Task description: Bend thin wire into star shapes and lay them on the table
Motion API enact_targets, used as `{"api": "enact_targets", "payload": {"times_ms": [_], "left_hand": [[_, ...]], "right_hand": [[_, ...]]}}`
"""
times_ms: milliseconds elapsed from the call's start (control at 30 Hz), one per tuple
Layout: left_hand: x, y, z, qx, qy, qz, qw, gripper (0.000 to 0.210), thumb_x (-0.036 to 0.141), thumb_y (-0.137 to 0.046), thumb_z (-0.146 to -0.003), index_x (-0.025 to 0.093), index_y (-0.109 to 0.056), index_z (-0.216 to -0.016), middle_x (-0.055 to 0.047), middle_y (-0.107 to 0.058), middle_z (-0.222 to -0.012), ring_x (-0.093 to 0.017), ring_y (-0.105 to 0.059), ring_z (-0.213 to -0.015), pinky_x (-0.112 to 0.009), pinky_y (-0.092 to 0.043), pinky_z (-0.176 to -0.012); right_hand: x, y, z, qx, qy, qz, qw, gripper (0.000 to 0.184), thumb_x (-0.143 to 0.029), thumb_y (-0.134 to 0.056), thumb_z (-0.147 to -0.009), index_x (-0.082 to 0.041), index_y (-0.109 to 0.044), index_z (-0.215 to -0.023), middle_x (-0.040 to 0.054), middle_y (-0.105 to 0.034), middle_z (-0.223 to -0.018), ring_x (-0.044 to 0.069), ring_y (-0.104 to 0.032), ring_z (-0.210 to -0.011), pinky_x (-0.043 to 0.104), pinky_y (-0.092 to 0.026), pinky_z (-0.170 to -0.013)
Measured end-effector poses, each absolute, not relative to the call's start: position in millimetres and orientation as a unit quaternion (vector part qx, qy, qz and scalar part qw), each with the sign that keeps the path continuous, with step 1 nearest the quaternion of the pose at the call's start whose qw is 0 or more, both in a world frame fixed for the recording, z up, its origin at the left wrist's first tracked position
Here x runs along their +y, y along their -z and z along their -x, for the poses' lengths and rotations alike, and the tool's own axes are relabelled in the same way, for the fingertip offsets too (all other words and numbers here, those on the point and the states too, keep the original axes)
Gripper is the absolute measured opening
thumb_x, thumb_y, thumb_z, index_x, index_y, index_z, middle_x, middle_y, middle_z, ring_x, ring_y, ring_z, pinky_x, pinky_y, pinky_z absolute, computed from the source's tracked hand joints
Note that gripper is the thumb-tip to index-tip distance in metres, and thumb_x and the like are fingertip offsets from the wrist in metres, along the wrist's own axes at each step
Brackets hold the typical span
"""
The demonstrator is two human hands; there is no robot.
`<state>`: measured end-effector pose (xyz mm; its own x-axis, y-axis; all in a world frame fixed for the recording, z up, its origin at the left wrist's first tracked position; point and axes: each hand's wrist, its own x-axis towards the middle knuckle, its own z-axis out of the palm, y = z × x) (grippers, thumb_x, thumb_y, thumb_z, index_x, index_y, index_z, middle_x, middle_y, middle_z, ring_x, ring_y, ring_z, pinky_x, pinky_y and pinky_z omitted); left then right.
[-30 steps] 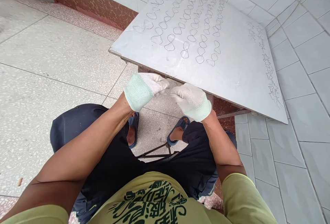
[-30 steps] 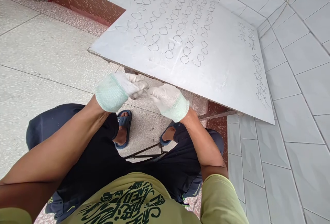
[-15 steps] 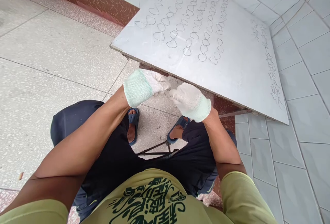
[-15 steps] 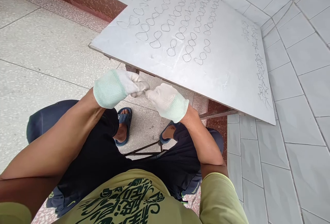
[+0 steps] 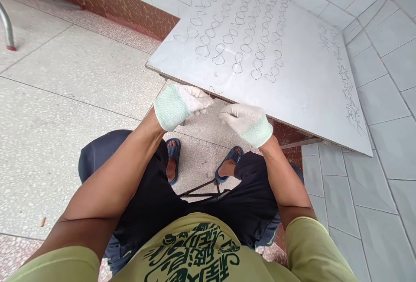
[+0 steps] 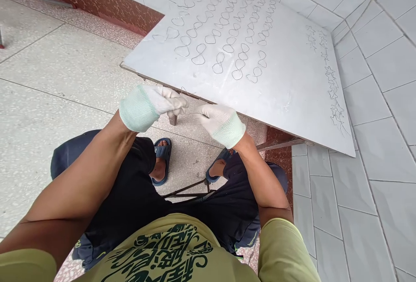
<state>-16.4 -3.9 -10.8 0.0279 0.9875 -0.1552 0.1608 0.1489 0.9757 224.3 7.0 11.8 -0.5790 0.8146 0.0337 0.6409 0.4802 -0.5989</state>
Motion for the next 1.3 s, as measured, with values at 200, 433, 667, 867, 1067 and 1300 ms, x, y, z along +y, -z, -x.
{"api": "enact_targets", "payload": {"times_ms": [200,433,667,867,1067,1300], "left_hand": [[-6.1,0.5,2.7,0.542,-0.413,-0.524,0.510,0.061,0.075,-0.097,-0.072,0.025,-0.065,-0.059,-0.004,-0.064,-0.057,-0.019,-0.057,-0.064,-0.034,-0.042,-0.061],[-9.7,2.7,-4.6,0.539,-0.449,-0.497,0.510,0.065,0.076,-0.100,-0.070,0.022,-0.064,-0.065,-0.002,-0.063,-0.063,-0.015,-0.055,-0.068,-0.033,-0.041,-0.062],[-11.3,12.0,-6.9,0.544,-0.465,-0.487,0.501,0.059,0.073,-0.097,-0.073,0.025,-0.064,-0.062,-0.001,-0.061,-0.057,-0.015,-0.052,-0.056,-0.035,-0.043,-0.054],[-3.5,22.0,-4.7,0.527,-0.460,-0.510,0.500,0.052,0.063,-0.095,-0.079,0.024,-0.063,-0.064,-0.002,-0.062,-0.058,-0.016,-0.055,-0.052,-0.032,-0.045,-0.052],[-5.8,10.7,-0.1,0.507,-0.473,-0.546,0.471,0.056,0.072,-0.082,-0.093,0.021,-0.072,-0.073,-0.011,-0.082,-0.085,-0.019,-0.073,-0.070,-0.030,-0.057,-0.064],[-5.0,13.4,-5.5,0.527,-0.451,-0.531,0.487,0.050,0.067,-0.091,-0.085,0.019,-0.081,-0.081,-0.014,-0.088,-0.092,-0.022,-0.077,-0.075,-0.029,-0.059,-0.062]], "right_hand": [[8.5,4.2,-225.8,-0.808,-0.338,0.436,0.207,0.030,-0.029,-0.055,-0.104,-0.024,-0.067,-0.076,-0.0020,-0.076,-0.080,0.016,-0.069,-0.081,0.031,-0.049,-0.083],[1.9,-3.2,-220.1,-0.804,-0.312,0.449,0.233,0.032,-0.027,-0.055,-0.101,-0.024,-0.066,-0.071,-0.0021,-0.074,-0.076,0.016,-0.067,-0.077,0.031,-0.047,-0.081],[-2.6,-7.4,-212.7,-0.793,-0.303,0.481,0.221,0.034,-0.029,-0.060,-0.104,-0.024,-0.070,-0.072,-0.0011,-0.076,-0.076,0.017,-0.069,-0.078,0.032,-0.049,-0.081],[-0.9,-3.8,-212.7,-0.784,-0.318,0.482,0.227,0.033,-0.033,-0.064,-0.105,-0.024,-0.076,-0.075,-0.0010,-0.081,-0.082,0.018,-0.073,-0.082,0.032,-0.053,-0.086],[8.3,2.9,-221.5,-0.770,-0.338,0.483,0.244,0.031,-0.033,-0.059,-0.102,-0.025,-0.072,-0.075,-0.0031,-0.079,-0.077,0.016,-0.072,-0.078,0.031,-0.053,-0.083],[7.7,1.5,-220.8,-0.774,-0.329,0.475,0.257,0.033,-0.038,-0.057,-0.104,-0.025,-0.068,-0.076,-0.0017,-0.074,-0.077,0.017,-0.069,-0.080,0.031,-0.051,-0.080]]}}
